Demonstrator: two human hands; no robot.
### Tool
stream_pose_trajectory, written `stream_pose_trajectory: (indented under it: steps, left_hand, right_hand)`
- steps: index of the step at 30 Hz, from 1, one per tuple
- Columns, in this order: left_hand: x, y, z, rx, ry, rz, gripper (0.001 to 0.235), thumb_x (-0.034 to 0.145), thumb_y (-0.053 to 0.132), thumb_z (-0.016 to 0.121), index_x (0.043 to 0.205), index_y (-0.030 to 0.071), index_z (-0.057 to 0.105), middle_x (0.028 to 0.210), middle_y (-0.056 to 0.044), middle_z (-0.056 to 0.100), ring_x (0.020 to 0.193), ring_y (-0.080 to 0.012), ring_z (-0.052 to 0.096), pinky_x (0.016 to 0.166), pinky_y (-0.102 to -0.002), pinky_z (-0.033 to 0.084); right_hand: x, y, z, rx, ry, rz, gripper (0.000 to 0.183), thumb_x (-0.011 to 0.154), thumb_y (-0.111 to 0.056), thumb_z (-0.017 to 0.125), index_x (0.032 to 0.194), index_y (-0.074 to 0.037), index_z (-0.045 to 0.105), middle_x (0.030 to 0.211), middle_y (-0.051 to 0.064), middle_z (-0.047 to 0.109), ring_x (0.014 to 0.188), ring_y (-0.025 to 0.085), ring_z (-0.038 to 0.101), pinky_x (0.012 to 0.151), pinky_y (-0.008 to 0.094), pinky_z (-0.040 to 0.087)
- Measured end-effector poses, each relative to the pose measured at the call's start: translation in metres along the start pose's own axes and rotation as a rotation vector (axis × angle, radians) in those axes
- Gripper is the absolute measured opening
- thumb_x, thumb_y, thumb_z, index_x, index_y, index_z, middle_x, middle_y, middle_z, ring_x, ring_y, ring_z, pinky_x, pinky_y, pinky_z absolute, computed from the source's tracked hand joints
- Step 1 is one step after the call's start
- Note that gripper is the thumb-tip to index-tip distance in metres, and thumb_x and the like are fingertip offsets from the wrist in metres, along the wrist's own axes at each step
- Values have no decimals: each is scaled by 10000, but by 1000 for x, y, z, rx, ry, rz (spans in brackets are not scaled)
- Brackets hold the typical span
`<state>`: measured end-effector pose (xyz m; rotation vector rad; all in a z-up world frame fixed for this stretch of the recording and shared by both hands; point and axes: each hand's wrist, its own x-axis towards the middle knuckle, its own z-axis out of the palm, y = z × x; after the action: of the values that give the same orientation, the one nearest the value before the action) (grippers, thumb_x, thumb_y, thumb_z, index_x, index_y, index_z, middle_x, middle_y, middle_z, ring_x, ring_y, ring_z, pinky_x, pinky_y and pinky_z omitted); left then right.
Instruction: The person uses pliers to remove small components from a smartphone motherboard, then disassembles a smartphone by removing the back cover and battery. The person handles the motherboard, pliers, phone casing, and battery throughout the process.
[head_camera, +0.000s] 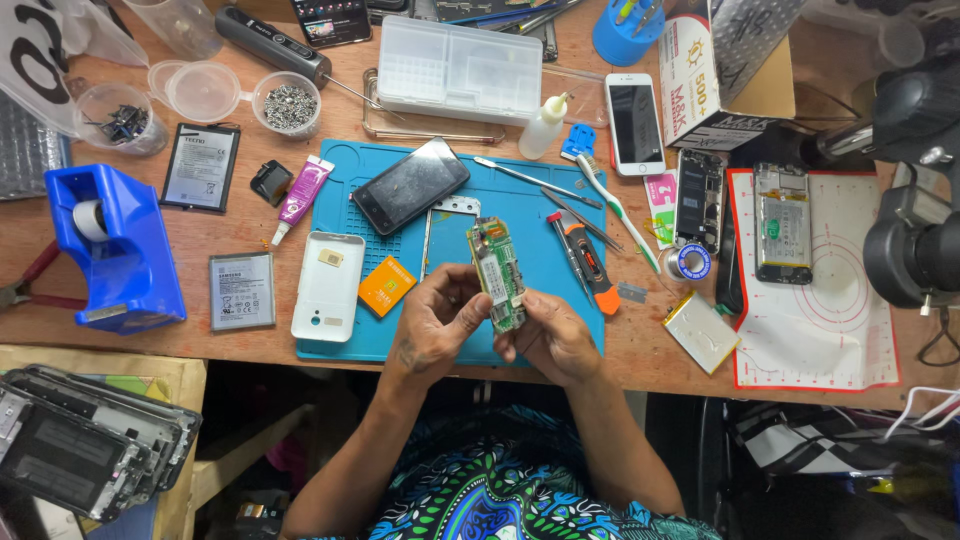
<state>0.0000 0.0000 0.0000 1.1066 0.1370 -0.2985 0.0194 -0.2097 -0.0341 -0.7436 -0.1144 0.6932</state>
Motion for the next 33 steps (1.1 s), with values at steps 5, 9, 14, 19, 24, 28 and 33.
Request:
stream_pose_trajectory:
  steps: [5, 9, 14, 19, 24, 28, 33]
  left_hand:
    - [-2, 22, 2, 29, -266, 214, 953, 889, 421, 806, 1564, -62, 338, 1372, -185, 622, 1250, -246, 640, 1131, -407, 493]
    - [-4, 31, 7, 9, -322, 290, 1025, 861, 340, 852, 1618, -33, 269, 1337, -205, 616, 1280, -258, 611, 1147, -424, 480]
    - [-6, 30, 9, -2, -192, 321, 925, 821, 122, 841, 1573, -31, 323, 1397, -213, 583, 1282, -265, 609, 1159, -421, 474]
    - [0, 23, 22, 65, 78, 351, 715, 791, -17, 802, 1393, 14, 418, 1371, -156, 580, 1216, -226, 651, 1071, -363, 558]
    - [14, 21, 50, 353, 240, 426, 690, 780, 0, 838, 1360, 29, 466, 1304, -133, 632, 1113, -201, 697, 986, -323, 592]
    - [38, 36, 59, 537, 285, 601, 671, 804, 25, 848, 1362, 38, 476, 1265, -142, 634, 1051, -219, 699, 916, -336, 606]
    - [54, 50, 69, 596, 306, 736, 667, 830, 29, 831, 1382, 51, 458, 1257, -152, 621, 1079, -240, 685, 884, -338, 610]
  right_hand:
    - [-5, -6, -1, -3, -99, 78, 491, 1116, -358, 455, 1205, 100, 608, 905, 205, 695, 721, 216, 663, 669, 318, 540]
    - [-9, -9, -3, -81, -153, 119, 476, 1153, -343, 476, 1181, 113, 609, 952, 233, 704, 766, 236, 678, 684, 329, 544]
    - [-6, -31, 11, -365, 89, 10, 396, 1034, -271, 508, 1272, 38, 579, 1036, 163, 695, 874, 221, 705, 753, 329, 578]
    - [-16, -46, 59, -1216, 496, -526, 281, 991, -119, 642, 1247, -5, 623, 1135, 127, 701, 982, 223, 693, 886, 333, 559]
    - [-35, -18, 119, -1297, -291, -729, 259, 943, -60, 766, 1183, -54, 671, 1185, 105, 721, 1093, 245, 726, 1019, 368, 577]
    - [-12, 30, 147, -1531, -643, -645, 312, 995, -157, 716, 1257, 2, 658, 1310, 164, 677, 1302, 318, 635, 1226, 511, 424]
    - [-2, 55, 156, -1781, -807, -680, 478, 994, -276, 621, 1360, 31, 636, 1438, 219, 628, 1417, 361, 547, 1282, 504, 310]
